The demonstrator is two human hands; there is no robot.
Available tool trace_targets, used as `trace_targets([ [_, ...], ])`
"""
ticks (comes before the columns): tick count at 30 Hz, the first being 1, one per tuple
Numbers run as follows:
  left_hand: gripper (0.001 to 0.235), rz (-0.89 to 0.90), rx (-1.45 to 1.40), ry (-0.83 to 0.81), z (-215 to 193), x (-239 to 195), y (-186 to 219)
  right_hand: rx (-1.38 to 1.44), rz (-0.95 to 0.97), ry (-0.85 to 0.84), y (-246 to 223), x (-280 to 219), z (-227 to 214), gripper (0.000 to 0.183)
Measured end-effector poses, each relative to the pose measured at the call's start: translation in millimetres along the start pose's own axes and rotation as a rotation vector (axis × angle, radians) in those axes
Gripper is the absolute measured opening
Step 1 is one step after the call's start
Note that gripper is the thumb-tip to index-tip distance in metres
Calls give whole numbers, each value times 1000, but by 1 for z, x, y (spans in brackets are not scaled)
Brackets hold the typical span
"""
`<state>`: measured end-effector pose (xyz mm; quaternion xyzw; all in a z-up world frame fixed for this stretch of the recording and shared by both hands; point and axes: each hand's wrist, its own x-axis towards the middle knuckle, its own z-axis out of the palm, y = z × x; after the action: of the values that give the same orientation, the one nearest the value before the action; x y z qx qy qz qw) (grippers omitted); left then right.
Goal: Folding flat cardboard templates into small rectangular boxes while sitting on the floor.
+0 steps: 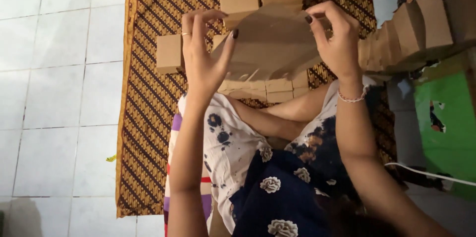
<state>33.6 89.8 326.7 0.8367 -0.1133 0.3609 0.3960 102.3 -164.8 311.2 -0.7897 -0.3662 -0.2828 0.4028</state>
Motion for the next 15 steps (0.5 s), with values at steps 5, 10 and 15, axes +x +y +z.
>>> trace_targets([
  [5,39,-259,-49,-47,5,2,7,-88,-30,1,-12,2,1,18],
  [10,75,-597,-143,-339,16,6,5,-159,-51,-8,-17,1,3,19],
  [15,63,-674,-223,-328,25,6,3,-177,-79,-26,-14,-1,6,18],
])
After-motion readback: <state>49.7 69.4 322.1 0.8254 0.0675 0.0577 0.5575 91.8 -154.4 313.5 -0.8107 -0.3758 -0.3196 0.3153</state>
